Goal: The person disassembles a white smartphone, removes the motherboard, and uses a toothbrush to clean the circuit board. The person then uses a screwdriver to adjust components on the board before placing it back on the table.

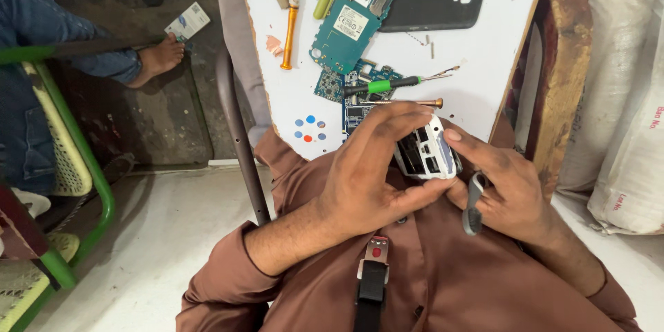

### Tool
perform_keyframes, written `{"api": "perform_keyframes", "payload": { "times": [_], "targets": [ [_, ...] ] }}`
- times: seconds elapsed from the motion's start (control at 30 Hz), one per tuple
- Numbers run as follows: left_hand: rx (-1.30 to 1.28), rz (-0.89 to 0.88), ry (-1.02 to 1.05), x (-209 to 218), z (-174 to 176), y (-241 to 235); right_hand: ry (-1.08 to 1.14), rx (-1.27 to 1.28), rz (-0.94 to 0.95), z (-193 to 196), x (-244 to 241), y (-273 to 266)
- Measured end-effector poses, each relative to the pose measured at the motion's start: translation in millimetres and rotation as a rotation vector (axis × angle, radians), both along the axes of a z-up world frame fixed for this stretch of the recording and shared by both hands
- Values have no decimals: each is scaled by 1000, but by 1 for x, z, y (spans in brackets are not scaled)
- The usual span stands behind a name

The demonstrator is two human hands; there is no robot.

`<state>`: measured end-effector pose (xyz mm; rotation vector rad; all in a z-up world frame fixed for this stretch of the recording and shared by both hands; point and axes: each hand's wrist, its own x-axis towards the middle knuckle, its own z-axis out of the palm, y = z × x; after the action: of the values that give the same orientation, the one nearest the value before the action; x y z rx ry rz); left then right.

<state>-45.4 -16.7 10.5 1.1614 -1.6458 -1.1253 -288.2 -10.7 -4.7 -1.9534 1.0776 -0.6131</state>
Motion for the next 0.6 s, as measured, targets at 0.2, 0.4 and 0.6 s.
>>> {"api": "perform_keyframes", "payload": {
  "times": [0.2,0.4,0.6],
  "targets": [
    [38,-31,-86,1,2,1,-18,-5,-24,-11,-8,5],
    [-3,-39,-112,4,-2,0,-79,290,-218,-25,-13,21],
    [122,-55,-36,10,-7,0,-248,441,-310,-35,-11,15]
  ]
}}
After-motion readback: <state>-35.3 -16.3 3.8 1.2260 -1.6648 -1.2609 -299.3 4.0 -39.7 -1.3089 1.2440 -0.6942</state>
